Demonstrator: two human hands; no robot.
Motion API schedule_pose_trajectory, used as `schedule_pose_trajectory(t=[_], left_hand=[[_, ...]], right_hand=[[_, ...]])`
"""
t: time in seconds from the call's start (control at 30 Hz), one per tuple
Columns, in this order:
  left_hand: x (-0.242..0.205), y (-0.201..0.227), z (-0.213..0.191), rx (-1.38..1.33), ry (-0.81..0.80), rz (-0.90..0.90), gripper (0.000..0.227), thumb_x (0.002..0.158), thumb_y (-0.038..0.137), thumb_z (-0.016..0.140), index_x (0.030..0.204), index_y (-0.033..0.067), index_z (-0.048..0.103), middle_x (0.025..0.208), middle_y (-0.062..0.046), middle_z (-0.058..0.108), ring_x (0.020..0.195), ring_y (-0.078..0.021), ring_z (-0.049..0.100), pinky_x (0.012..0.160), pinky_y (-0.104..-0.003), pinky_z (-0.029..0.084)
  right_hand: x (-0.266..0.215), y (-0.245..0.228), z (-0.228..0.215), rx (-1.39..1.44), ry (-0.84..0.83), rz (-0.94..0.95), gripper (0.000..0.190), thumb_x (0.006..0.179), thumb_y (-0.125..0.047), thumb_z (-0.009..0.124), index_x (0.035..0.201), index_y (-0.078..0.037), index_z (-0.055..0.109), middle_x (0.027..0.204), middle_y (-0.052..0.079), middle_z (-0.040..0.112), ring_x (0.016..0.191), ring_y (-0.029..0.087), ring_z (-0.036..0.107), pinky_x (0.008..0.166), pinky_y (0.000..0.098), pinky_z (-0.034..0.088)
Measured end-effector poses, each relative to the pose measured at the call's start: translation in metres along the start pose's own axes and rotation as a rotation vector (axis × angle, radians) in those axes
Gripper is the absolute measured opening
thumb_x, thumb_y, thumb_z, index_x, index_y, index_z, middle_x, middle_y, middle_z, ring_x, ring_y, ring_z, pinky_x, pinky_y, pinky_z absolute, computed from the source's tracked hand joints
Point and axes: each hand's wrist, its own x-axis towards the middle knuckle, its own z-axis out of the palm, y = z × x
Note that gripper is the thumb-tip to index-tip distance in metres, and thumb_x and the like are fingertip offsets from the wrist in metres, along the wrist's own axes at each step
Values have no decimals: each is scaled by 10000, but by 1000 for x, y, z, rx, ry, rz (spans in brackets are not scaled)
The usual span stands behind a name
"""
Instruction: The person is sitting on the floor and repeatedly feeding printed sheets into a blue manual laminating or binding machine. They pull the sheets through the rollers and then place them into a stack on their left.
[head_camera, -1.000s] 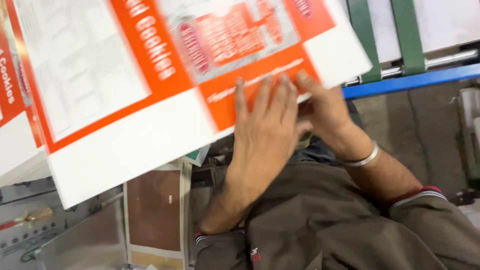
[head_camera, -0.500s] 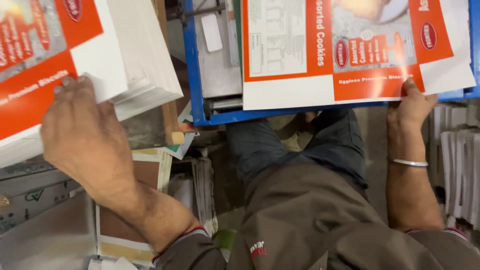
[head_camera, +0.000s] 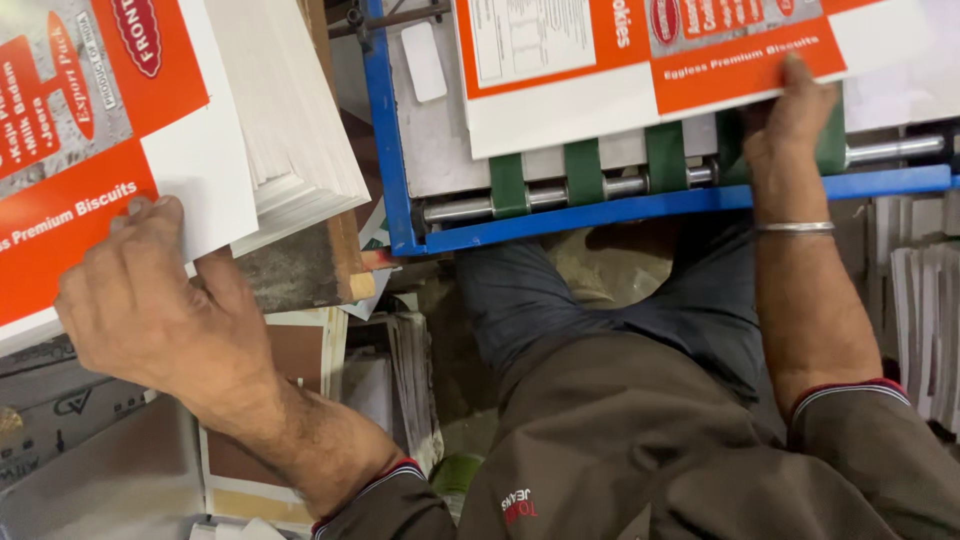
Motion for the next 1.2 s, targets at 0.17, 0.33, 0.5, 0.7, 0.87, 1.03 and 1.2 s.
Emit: schedule_pose_trajectory(t=[0.17, 0.33, 0.5, 0.7, 0.87, 1.03, 1.2], left_hand=[[1, -5, -1, -16, 10, 13, 297, 896, 47, 691, 1193, 66, 680, 1174, -68, 698, 1033, -259, 601, 938, -372, 462], [6, -8, -1, -47, 36, 56, 221, 958, 103, 734, 1167, 55, 680, 1139, -74, 679, 993, -275, 585, 920, -380, 457], [-1, -12, 2, -29, 37, 61, 183, 1008, 120, 732, 1174, 69, 675, 1101, -47, 650, 983, -256, 580, 890, -364, 443], [0, -13, 2, -38, 46, 69, 201, 1021, 211, 704, 1160, 69, 681, 1104, -50, 679, 984, -250, 596, 895, -371, 446], [12, -3, -6, -30, 36, 68, 227, 1027, 240, 681, 1160, 56, 697, 1103, -61, 705, 950, -238, 600, 891, -366, 451], [22, -21, -29, -327, -106, 11, 224, 1032, 156, 718, 1200, 11, 684, 1125, -119, 688, 996, -289, 620, 905, -390, 481], [39, -32, -15, -476, 55, -226, 266, 1067, 139, 655, 1298, 7, 636, 1259, -139, 669, 1138, -314, 616, 1017, -439, 474]], right_hand=[[-62, 11, 3, -126, -136, 234, 317, 1103, -196, 560, 1321, 34, 569, 1131, 154, 685, 950, 265, 743, 807, 382, 662], [-123, 19, 5, -227, -146, 268, 269, 1078, -167, 561, 1296, -10, 565, 1119, 153, 702, 946, 258, 732, 812, 369, 642], [-157, 26, 20, -192, -225, 330, 271, 1082, -163, 552, 1296, 1, 582, 1128, 150, 705, 951, 257, 734, 806, 369, 643], [-190, 35, 34, -178, -363, 391, 287, 1081, -157, 541, 1317, 3, 572, 1140, 148, 715, 975, 250, 737, 801, 362, 631], [-195, 23, 43, -200, -405, 421, 302, 1081, -158, 536, 1330, 9, 567, 1139, 149, 717, 970, 247, 733, 798, 359, 630], [-192, -2, 59, -179, -471, 401, 296, 1102, -150, 528, 1337, 28, 560, 1175, 156, 710, 1005, 254, 729, 839, 370, 631], [-208, -43, 114, -126, -672, 358, 354, 1114, -143, 529, 1412, 47, 535, 1264, 184, 674, 1090, 278, 711, 889, 396, 620]])
